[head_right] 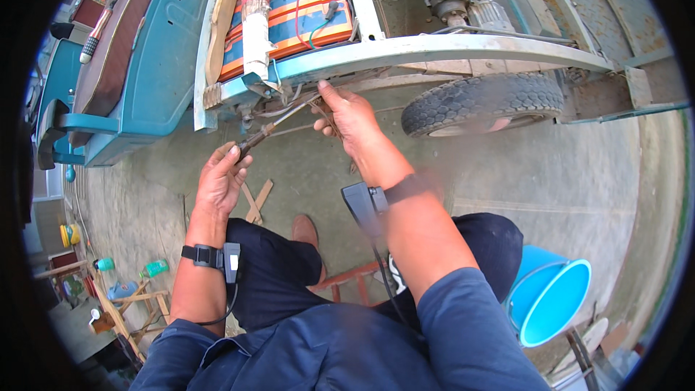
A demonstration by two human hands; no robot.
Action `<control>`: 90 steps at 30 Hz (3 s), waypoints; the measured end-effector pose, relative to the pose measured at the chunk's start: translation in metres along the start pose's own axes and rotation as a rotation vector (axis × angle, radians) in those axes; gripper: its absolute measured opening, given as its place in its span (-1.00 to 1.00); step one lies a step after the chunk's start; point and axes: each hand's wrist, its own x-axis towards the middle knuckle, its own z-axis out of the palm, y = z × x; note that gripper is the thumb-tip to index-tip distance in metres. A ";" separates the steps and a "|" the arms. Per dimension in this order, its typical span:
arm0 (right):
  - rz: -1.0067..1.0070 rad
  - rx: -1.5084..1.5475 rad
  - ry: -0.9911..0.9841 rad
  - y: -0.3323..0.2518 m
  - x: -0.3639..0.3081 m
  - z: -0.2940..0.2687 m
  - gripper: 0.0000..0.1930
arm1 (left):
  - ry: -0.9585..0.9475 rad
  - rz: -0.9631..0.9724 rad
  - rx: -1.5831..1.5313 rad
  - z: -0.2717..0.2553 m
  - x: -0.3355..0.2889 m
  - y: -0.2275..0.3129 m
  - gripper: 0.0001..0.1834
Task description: The person works on the wiring and frame of a small electric vehicle using a screwdriver and pliers, twisting wires and adjusting components by hand.
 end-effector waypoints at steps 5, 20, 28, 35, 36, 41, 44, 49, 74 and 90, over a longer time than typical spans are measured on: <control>-0.090 -0.033 0.054 0.004 0.004 0.004 -0.66 | 0.100 0.087 -0.187 0.016 0.000 -0.014 -0.45; -0.033 0.290 -0.037 0.024 0.015 -0.006 -0.74 | 0.211 0.598 0.155 0.063 -0.036 0.017 -0.59; -0.023 0.521 -0.182 0.039 0.026 -0.011 -0.75 | 0.190 0.848 0.451 0.103 -0.060 0.033 -0.58; 0.024 0.739 -0.283 0.049 0.033 -0.009 -0.77 | 0.062 1.063 0.614 0.144 -0.064 0.043 -0.45; 0.033 0.764 -0.280 0.051 0.034 -0.009 -0.77 | 0.043 1.102 0.633 0.149 -0.061 0.043 -0.45; 0.061 0.874 -0.366 0.058 0.039 -0.003 -0.76 | 0.032 1.362 0.816 0.173 -0.046 0.048 -0.45; 0.034 0.901 -0.385 0.059 0.038 0.006 -0.73 | -0.040 1.494 0.967 0.199 -0.053 0.048 -0.42; -0.048 0.758 -0.314 0.050 0.028 0.008 -0.74 | -0.119 1.533 1.141 0.233 -0.052 0.036 -0.36; -1.325 -1.167 0.003 -0.121 -0.093 -0.003 -0.86 | -0.067 0.963 0.826 0.125 -0.036 -0.045 -0.50; -0.786 -0.763 0.260 -0.119 -0.068 -0.064 -0.70 | -0.107 0.535 0.802 0.079 -0.028 -0.086 -0.57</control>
